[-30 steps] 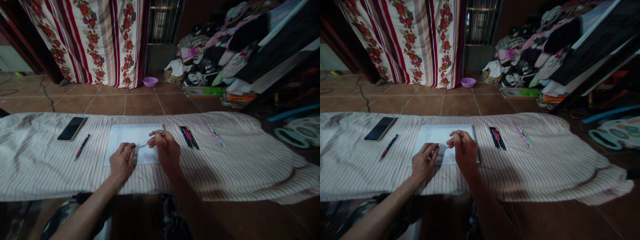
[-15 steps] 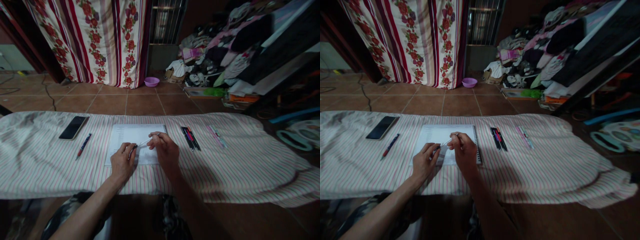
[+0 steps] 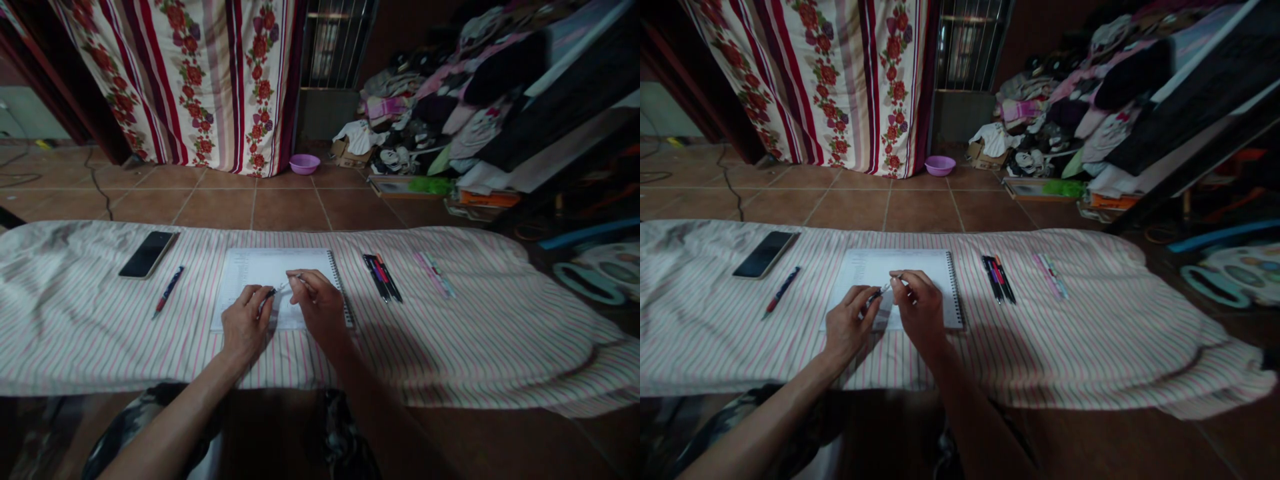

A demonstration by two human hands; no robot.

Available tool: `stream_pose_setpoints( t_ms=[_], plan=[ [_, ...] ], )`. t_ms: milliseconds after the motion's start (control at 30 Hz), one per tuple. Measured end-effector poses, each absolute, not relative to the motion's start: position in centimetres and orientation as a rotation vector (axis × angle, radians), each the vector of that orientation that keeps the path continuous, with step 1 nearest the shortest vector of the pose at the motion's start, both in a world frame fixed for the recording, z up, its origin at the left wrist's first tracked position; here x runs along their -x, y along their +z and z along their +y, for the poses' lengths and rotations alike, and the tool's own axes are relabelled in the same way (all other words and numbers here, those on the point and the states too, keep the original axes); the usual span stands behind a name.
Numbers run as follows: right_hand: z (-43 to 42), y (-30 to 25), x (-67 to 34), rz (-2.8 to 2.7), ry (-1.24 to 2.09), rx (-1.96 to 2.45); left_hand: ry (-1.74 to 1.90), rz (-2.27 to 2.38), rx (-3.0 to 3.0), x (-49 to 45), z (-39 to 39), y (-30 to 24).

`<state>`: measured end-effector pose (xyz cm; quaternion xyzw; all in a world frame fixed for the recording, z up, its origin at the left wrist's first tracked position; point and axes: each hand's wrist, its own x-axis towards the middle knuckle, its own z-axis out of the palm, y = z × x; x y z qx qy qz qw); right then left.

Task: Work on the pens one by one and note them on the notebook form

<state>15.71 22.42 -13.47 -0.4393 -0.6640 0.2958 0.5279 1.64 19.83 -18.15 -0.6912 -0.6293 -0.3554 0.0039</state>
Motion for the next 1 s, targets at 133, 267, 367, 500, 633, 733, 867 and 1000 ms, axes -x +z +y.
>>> stream_pose_setpoints(
  t_ms=[133,267,367,500,633,733,867,1000],
  plan=[
    [22.4,-13.6,-15.5,-1.61,0.713,1.045,-1.123,-1.965,2.169,-1.6,19.8,-18.2],
    [22.4,-13.7,-15.3,-1.629,0.711,1.044,-1.138,-1.896,2.153,-1.5,19.9,-18.1],
    [22.4,-13.9,-15.3,-1.616,0.734,1.067,-1.149,-1.783,2.161,-1.3,20.0,-17.8],
    [22.4,-14.2,-15.3,-1.571,0.805,1.121,-1.195,-1.741,2.219,-1.3,20.0,-17.6],
    [22.6,-14.3,-15.3,-1.534,0.886,1.161,-1.295,-1.809,2.305,-1.4,19.9,-17.7],
    [22.7,-14.3,-15.3,-1.493,0.95,1.196,-1.389,-1.86,2.358,-1.5,19.9,-17.8],
    [22.9,-14.4,-15.2,-1.458,0.993,1.213,-1.436,-1.842,2.447,-1.5,19.8,-17.6],
    [23.0,-14.6,-15.1,-1.45,1.004,1.212,-1.411,-1.86,2.502,-1.6,19.8,-17.3]
  ],
)
